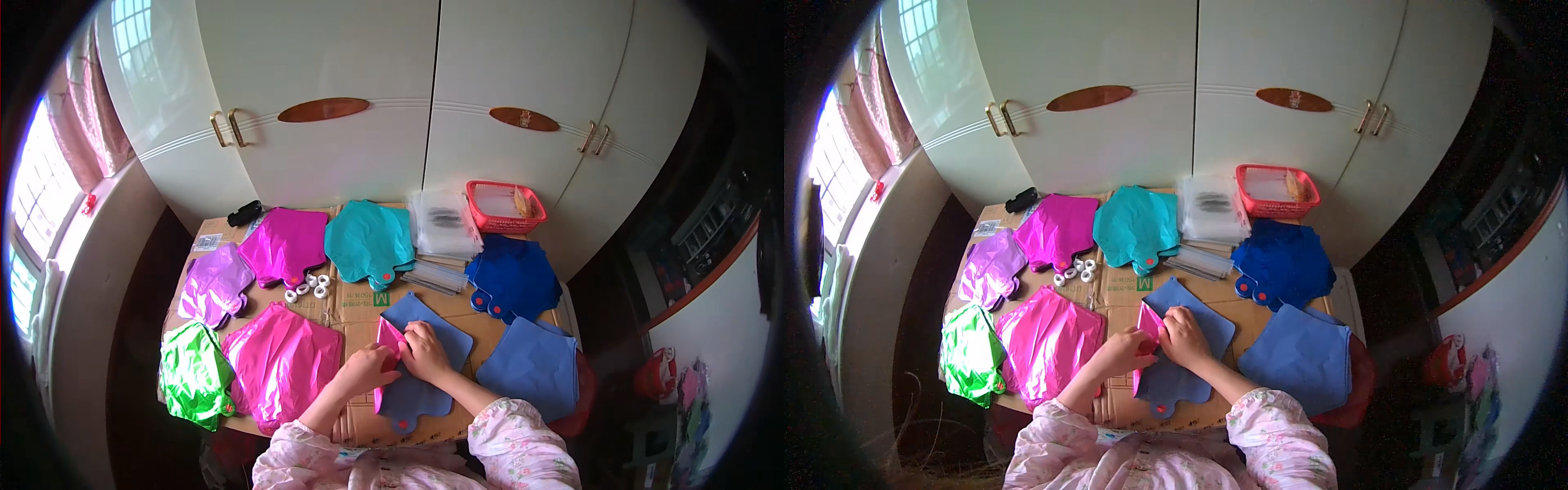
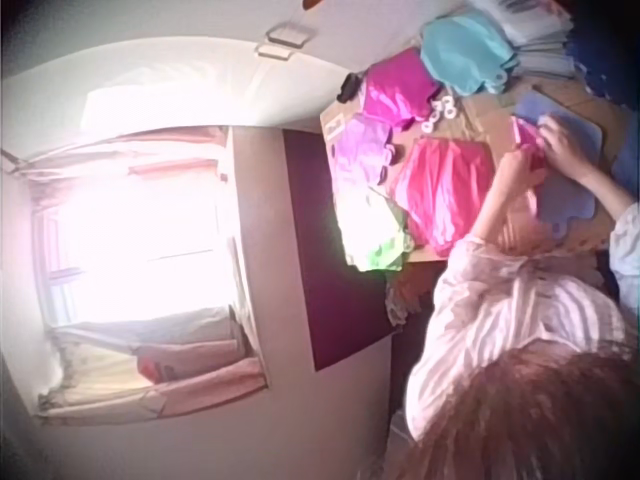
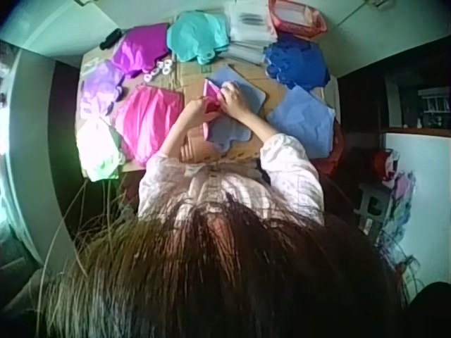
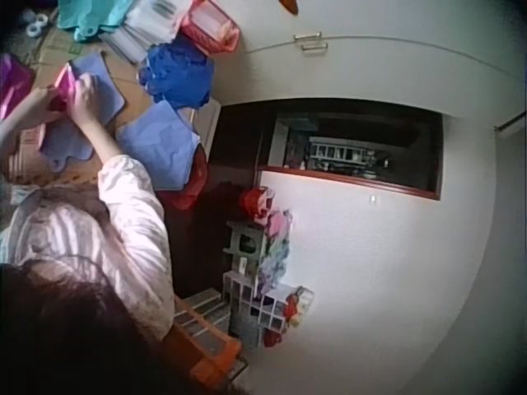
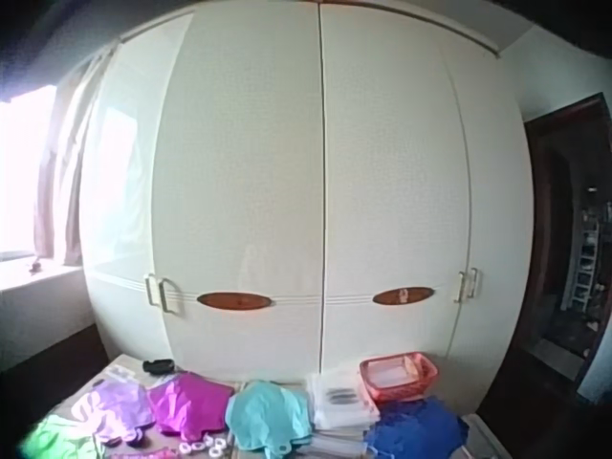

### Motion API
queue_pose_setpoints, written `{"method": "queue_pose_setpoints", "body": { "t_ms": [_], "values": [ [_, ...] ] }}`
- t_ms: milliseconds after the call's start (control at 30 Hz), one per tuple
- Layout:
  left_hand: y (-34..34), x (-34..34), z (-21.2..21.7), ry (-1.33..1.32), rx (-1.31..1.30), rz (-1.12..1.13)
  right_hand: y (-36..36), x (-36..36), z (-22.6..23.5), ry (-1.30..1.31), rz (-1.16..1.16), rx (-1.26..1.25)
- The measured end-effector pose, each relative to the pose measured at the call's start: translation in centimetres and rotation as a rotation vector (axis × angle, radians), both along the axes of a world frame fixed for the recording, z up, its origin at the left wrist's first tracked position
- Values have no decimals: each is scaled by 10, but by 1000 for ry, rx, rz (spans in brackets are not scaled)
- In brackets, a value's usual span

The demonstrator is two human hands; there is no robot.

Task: Folding colored plastic sheets and inserting them into plastic packaging bags with cardboard inserts.

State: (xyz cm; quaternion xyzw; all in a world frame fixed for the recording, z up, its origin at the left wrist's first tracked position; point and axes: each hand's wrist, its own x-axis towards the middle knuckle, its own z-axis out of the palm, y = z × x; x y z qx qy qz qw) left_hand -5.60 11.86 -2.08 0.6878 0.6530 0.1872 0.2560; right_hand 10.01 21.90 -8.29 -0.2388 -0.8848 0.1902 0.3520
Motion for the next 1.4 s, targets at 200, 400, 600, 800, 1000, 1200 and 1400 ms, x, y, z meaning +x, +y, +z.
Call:
{"method": "queue_pose_setpoints", "body": {
  "t_ms": [200, 400, 600, 800, 1000, 1200, 1400],
  "values": [
    [-7, -36, 6, 267, 139, -151, -1, -2, -3, 26, -9, -22],
    [-1, -39, -6, 301, 56, -183, -1, -1, 0, 47, -54, -14],
    [2, -33, -17, 352, 160, -189, -1, -1, -3, 33, -101, -27],
    [3, -28, -23, 393, 230, -195, -1, 0, -4, 36, -120, -59],
    [3, -27, -28, 416, 260, -199, -2, -1, -1, 38, -127, -66],
    [2, -26, -31, 468, 261, -197, -2, -1, -4, 12, -133, -67],
    [2, -27, -31, 489, 277, -194, -16, 0, 30, -53, -286, 126]
  ]
}}
